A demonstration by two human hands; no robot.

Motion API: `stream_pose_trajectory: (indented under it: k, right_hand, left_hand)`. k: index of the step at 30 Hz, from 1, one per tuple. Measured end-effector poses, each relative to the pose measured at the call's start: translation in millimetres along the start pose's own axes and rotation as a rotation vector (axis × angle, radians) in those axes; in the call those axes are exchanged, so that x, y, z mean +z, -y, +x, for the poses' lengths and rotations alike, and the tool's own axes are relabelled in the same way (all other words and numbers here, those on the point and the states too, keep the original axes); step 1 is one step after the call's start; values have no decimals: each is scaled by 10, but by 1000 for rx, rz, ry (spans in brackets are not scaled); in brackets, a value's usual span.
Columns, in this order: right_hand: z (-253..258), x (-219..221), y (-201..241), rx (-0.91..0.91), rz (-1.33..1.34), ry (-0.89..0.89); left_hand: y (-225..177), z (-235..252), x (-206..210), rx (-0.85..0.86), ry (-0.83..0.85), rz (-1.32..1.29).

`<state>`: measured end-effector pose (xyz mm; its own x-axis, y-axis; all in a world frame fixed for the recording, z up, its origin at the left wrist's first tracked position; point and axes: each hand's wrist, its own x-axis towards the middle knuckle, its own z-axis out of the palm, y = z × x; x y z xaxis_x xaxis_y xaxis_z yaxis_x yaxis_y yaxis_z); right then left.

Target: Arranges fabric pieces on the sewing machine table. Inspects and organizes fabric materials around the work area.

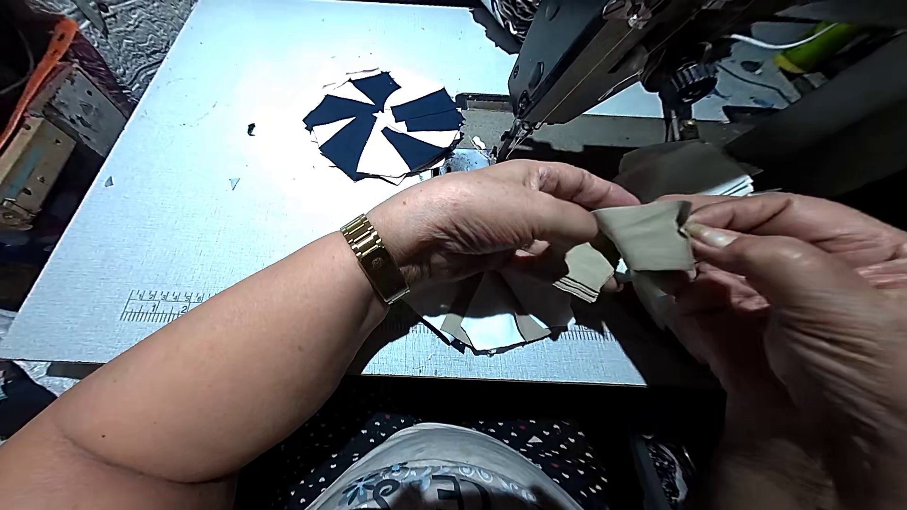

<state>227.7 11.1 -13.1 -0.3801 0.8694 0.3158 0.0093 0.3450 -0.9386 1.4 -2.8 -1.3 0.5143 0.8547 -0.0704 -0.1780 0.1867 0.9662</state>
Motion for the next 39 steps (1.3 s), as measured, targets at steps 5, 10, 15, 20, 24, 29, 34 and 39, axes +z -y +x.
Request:
stream_pose_trajectory:
  k: [5, 10, 15, 20, 24, 29, 34, 39]
  right_hand:
    - [-2, 61, -10, 140, 246, -61]
    - [15, 120, -16, 77, 124, -32]
    - [49, 128, 5, -54, -2, -60]
    - [62, 78, -24, -134, -22, -74]
    - [4, 106, -126, -123, -217, -48]
    - [-29, 172, -312, -91, -376, -79]
    - [-16, 212, -430, -127, -633, -56]
    - [-17, 191, -315, -205, -776, -49]
  left_hand:
    - [-13, 9, 13, -39, -47, 46]
    - [16, 31, -31, 45, -107, 273]
    - [-45, 9, -93, 76, -99, 363]
    - [-185, -65, -193, 72, -88, 439]
    - [-193, -69, -256, 56, -64, 708]
    - [-125, -22, -212, -23, -103, 1032]
    - [-84, -4, -147, -119, -167, 1250]
    - [-112, -28, -142, -122, -240, 1307]
